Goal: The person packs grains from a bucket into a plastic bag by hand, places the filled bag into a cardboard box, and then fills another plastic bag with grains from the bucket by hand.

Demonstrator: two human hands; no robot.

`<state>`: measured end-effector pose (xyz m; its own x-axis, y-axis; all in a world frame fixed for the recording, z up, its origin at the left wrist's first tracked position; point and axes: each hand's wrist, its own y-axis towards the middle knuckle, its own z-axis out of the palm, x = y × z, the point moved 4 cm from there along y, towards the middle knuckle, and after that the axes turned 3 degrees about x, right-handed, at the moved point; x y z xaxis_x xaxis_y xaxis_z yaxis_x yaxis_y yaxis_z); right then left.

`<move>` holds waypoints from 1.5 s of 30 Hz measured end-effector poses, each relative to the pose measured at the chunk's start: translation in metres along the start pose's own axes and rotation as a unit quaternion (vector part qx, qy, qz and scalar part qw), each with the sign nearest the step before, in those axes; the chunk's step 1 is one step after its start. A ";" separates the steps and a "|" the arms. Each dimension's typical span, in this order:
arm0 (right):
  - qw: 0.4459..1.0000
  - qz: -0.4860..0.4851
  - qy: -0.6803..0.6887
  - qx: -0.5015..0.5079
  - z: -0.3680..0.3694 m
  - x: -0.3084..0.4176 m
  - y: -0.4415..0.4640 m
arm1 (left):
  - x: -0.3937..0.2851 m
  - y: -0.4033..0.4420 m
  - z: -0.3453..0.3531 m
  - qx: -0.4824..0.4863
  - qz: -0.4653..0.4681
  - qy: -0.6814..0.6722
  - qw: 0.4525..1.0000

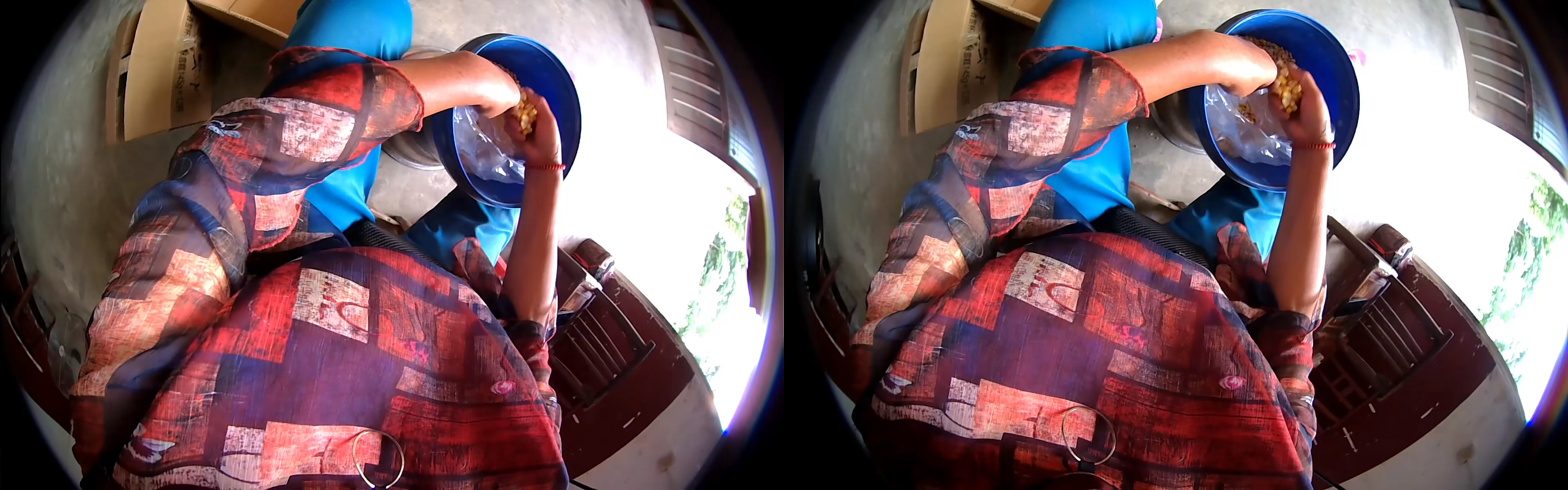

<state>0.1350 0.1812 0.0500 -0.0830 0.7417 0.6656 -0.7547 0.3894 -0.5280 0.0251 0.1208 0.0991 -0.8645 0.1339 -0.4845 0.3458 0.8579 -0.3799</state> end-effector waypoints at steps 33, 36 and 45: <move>0.778 -0.060 -0.623 -0.052 -0.002 -0.042 -0.034 | 0.007 0.004 -0.001 -0.013 0.002 -0.034 0.999; 0.772 -0.056 -0.631 -0.056 -0.005 -0.044 -0.038 | 0.007 0.005 0.000 -0.016 -0.004 -0.032 0.999; 0.763 -0.060 -0.642 -0.050 -0.005 -0.055 -0.037 | 0.005 0.004 -0.004 -0.035 0.012 -0.069 0.997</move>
<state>0.1711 0.1290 0.0306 -0.6342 -0.4245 0.6462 -0.7594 0.4992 -0.4174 0.0206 0.1271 0.0979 -0.7957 0.0896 -0.5991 0.3357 0.8884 -0.3130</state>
